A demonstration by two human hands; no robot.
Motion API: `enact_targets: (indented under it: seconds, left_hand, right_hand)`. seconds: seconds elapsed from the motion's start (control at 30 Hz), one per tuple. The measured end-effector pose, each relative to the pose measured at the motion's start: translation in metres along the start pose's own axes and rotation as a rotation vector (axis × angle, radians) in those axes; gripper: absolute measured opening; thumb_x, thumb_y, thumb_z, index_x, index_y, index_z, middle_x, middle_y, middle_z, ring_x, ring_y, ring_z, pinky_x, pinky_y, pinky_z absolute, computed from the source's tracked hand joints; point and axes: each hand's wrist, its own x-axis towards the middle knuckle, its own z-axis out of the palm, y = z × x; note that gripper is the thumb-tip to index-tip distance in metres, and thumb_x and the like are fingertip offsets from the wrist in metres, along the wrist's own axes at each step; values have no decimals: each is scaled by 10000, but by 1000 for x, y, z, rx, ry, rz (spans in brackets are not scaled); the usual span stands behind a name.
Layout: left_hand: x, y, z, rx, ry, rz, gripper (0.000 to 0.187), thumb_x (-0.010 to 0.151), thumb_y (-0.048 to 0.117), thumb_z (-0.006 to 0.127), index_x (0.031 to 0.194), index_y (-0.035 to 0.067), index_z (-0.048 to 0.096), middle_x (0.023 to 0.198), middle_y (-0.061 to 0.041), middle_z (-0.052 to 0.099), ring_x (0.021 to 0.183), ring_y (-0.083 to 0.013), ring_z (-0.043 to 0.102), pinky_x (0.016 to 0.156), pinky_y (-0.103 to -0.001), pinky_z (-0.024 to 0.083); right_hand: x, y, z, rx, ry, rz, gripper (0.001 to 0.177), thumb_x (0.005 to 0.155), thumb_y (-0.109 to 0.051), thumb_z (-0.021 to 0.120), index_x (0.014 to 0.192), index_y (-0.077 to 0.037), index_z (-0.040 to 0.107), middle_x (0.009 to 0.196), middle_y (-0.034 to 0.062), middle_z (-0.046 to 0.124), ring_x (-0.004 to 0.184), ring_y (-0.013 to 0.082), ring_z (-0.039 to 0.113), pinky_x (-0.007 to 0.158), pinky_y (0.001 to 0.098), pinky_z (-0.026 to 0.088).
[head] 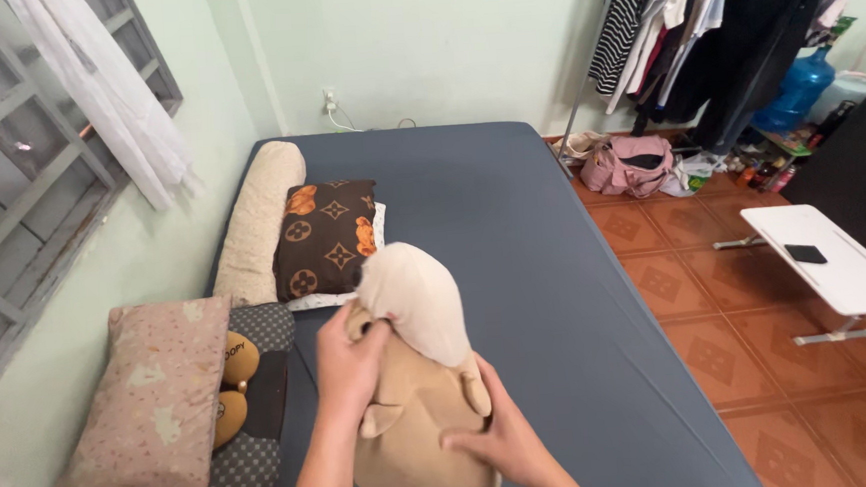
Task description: The person arranges several pillows and a plush toy on a bed, then pulls a fitted sheet over the mattress, tucking the edges underneath to secure it.
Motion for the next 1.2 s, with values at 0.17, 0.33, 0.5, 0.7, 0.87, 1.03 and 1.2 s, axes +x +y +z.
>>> enact_targets:
  seconds: [0.17,0.33,0.5,0.7,0.87,1.03,1.2]
  left_hand:
    - [4,-4,-15,-355,156,62,375,866,111,631,1221,-8,657,1081,-77,724,962,-158,678,852,-274,545]
    - [-39,17,49,357,88,-116,513,961,325,694,1388,100,521,1322,-172,572,1121,-356,617,916,-464,501]
    - [-74,62,62,357,-222,116,610,793,282,780,1362,139,612,1153,-124,737,1131,-329,684,956,-439,518]
    - [-20,49,22,767,-58,500,528,741,109,776,1235,23,612,1169,-214,700,1026,-396,660,845,-496,502]
    - [3,61,21,793,-92,353,413,850,75,695,1255,62,614,1053,-199,700,1012,-392,668,886,-504,501]
    - [-30,59,11,477,224,746,568,763,65,715,1298,-34,554,1114,-262,657,1025,-461,619,875,-529,475]
    - [-45,-7,10,785,-151,425,494,778,43,703,1262,31,603,923,-187,722,879,-399,683,762,-518,514]
  right_hand:
    - [-21,46,-22,-449,67,259,1580,401,-206,1072,1624,-192,72,1636,106,269,1462,308,311,1167,420,301]
    - [-8,110,3,-342,57,332,1447,500,-221,1041,1608,-170,113,1604,133,269,1481,326,299,1178,431,308]
    - [10,162,-17,-223,115,95,1345,587,-227,991,1594,-122,104,1566,185,295,1470,345,326,1162,446,341]
    - [-16,208,-52,-370,168,249,1257,687,-233,938,1606,-94,92,1530,248,304,1471,364,341,1144,463,402]
    - [-32,205,-49,-329,165,428,1221,728,-285,909,1629,-130,100,1595,235,280,1460,385,390,1155,497,427]
    - [-33,253,-47,-285,83,201,1331,621,-379,960,1618,-110,119,1560,254,322,1475,397,337,1143,535,394]
    - [-43,304,-54,-348,4,282,1404,565,-477,994,1610,-115,129,1579,229,296,1499,375,313,1159,526,406]
